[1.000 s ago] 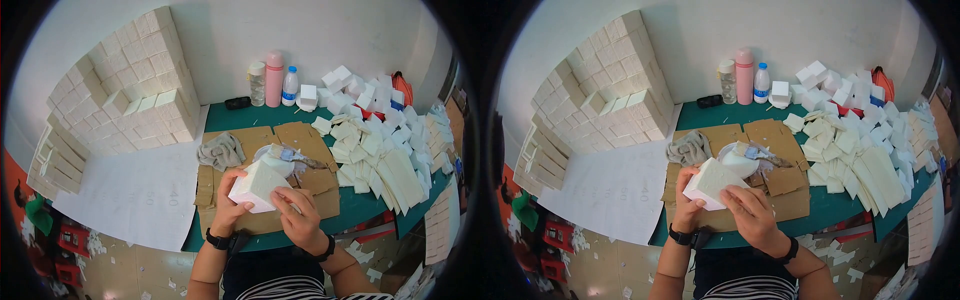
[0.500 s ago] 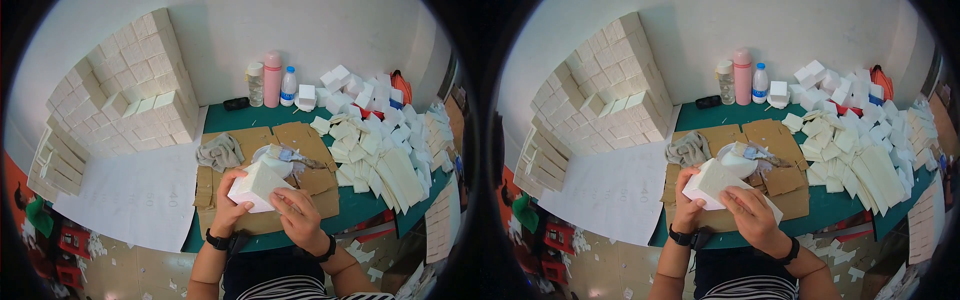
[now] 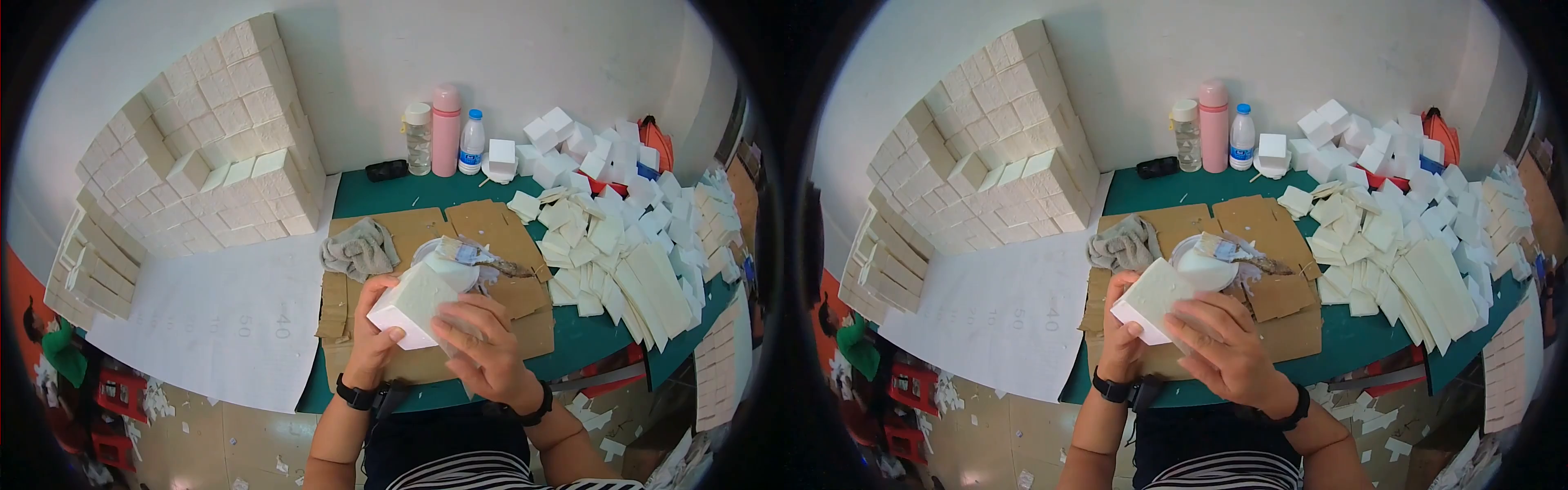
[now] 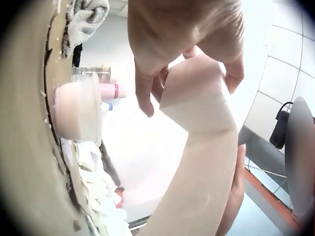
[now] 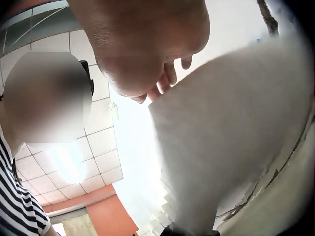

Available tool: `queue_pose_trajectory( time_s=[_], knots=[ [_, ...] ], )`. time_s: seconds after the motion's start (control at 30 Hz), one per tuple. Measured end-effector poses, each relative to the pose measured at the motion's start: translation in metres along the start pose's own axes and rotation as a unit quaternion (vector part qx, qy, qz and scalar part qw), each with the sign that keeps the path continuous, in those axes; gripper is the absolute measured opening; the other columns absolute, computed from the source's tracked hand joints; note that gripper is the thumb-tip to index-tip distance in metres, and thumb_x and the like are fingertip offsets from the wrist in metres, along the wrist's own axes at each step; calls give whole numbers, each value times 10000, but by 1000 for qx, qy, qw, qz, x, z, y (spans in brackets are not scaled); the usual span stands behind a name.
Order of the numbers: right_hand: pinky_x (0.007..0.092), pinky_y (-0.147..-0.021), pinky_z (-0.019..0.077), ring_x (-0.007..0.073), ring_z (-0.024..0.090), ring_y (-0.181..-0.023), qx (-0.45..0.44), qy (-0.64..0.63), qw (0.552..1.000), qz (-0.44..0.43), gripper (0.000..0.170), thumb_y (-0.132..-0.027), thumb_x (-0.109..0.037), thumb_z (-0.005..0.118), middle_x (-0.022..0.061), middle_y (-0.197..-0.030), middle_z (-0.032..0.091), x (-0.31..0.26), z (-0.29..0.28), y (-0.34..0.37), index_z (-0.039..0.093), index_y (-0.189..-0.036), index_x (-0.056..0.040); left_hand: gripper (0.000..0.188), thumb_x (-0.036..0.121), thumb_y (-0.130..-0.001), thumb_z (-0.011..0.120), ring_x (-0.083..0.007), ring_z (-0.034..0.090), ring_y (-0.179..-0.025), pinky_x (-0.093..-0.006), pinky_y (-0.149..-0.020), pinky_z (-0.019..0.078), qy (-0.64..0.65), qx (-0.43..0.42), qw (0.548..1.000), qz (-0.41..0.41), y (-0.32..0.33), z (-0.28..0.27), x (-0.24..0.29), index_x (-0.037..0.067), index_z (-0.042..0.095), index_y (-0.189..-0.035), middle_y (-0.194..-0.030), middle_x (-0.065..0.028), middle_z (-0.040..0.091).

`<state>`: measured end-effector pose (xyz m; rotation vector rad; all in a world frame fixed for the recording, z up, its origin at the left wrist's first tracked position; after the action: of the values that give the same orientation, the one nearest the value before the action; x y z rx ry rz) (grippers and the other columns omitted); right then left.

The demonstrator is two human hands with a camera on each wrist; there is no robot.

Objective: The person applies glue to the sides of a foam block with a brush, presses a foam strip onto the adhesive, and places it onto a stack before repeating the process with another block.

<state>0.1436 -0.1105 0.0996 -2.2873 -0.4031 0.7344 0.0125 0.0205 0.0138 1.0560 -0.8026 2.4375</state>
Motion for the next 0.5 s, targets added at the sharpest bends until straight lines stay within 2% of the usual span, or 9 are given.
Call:
queue_pose_trajectory(
  time_s=[0.17, 0.3, 0.5],
  knots=[
    [424, -1044, 352, 323, 569, -1082, -22, -79, 997, 4, 349, -883, -109, 537, 132, -1259, 603, 19, 16, 1, 643, -1209, -44, 713, 263, -709, 792, -215, 533, -1129, -336, -944, 458, 51, -5, 998, -35, -2, -3, -3, 67, 416, -1282, -1209, -96, 522],
    [381, -1010, 386, 280, 563, -1099, -15, -53, 998, -6, 319, -882, -104, 569, 110, -1281, 606, 26, 20, 1, 661, -1182, -48, 704, 255, -730, 774, -215, 544, -1124, -338, -936, 477, 91, -2, 994, -64, -2, -4, -5, 66, 401, -1296, -1213, -96, 523],
    [309, -887, 423, 225, 557, -978, 13, -80, 997, -11, 251, -808, -145, 687, 66, -1196, 662, 33, 16, -8, 733, -1051, -103, 702, 240, -749, 755, -226, 545, -1140, -347, -946, 490, 158, 4, 979, -126, 2, 0, -9, 67, 385, -1320, -1225, -97, 524]
  ],
)
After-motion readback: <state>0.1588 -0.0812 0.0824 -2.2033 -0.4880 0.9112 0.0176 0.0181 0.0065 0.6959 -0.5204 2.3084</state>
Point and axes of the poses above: each hand's wrist, its own y-axis away from the middle knuckle, its own z-axis out of the palm, x = y × z, the point moved 2 cm from there along -y, towards the middle knuckle
